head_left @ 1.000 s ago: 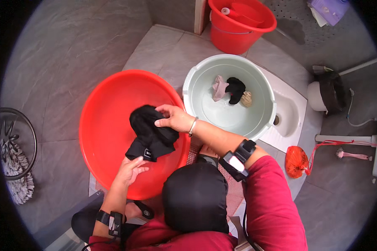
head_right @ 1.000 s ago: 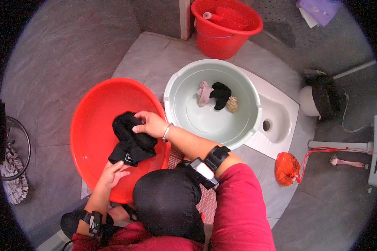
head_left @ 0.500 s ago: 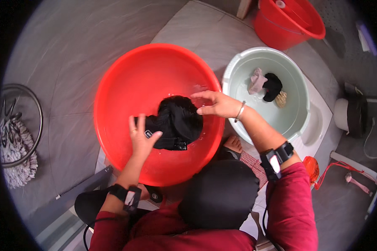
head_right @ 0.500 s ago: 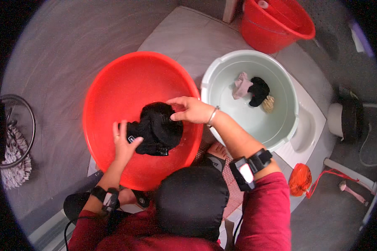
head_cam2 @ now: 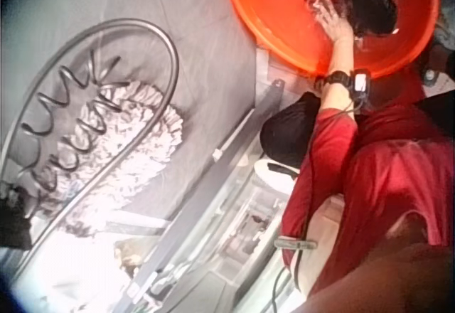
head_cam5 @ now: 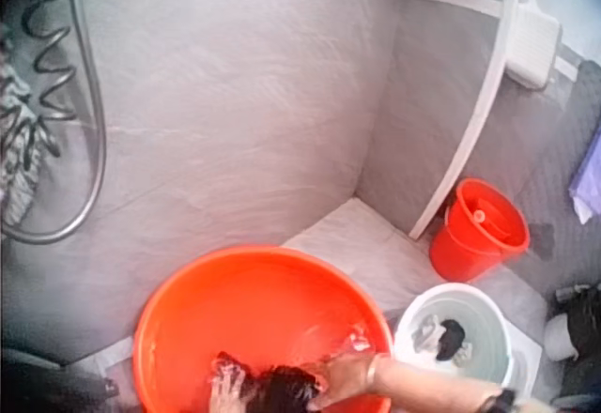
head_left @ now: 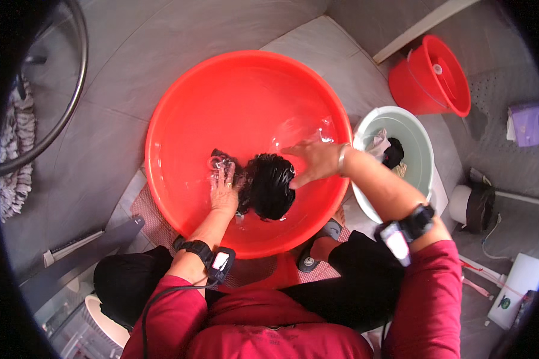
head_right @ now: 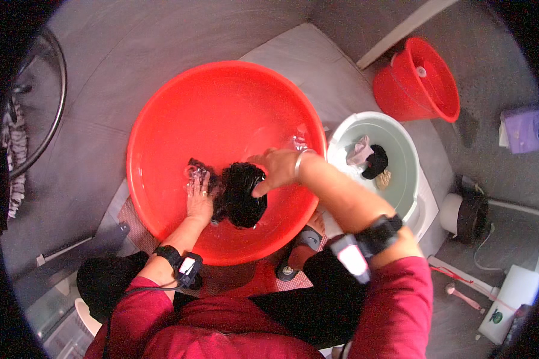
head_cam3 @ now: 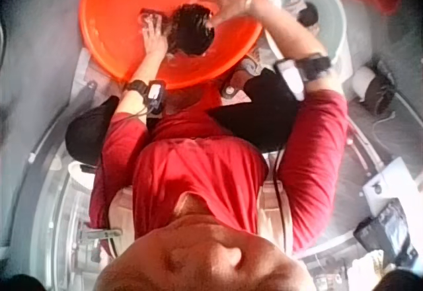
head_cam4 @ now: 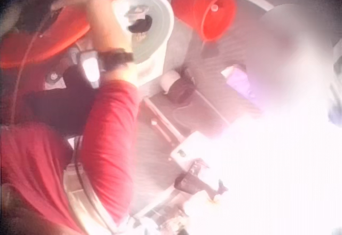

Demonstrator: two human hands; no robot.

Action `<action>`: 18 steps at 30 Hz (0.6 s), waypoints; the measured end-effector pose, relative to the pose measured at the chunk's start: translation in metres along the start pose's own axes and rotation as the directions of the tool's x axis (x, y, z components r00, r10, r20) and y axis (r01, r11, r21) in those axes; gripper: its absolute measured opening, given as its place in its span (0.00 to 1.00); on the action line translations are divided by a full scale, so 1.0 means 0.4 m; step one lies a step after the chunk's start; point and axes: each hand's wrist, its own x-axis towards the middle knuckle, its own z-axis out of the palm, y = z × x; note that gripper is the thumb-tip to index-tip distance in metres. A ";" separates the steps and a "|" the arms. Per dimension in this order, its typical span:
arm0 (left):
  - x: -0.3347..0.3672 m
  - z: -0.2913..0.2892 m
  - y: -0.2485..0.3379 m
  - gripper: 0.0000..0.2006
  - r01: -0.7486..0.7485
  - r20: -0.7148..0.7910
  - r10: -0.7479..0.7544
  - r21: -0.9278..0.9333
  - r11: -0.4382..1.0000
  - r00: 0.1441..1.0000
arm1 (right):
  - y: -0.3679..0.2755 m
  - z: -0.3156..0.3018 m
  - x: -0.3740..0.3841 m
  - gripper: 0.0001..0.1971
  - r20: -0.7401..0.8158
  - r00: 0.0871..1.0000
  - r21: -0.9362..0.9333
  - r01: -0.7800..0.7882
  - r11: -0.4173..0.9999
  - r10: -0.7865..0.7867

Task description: Hand washing clothes in a plastic basin.

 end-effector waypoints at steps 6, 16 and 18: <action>-0.001 -0.035 -0.042 0.29 0.196 0.078 -0.187 -0.129 0.972 0.979 | -0.112 0.206 0.205 0.56 0.020 0.964 -0.005 -0.264 0.965 0.264; 0.002 0.098 -0.139 0.44 0.462 0.192 -0.580 -0.810 0.363 0.792 | -0.041 0.340 0.316 0.35 0.077 0.897 0.183 -0.443 0.878 0.436; 0.004 0.062 -0.135 0.40 0.519 0.495 -0.254 -0.854 0.032 0.831 | -0.028 0.303 0.297 0.31 0.138 0.956 0.140 -0.279 0.950 0.260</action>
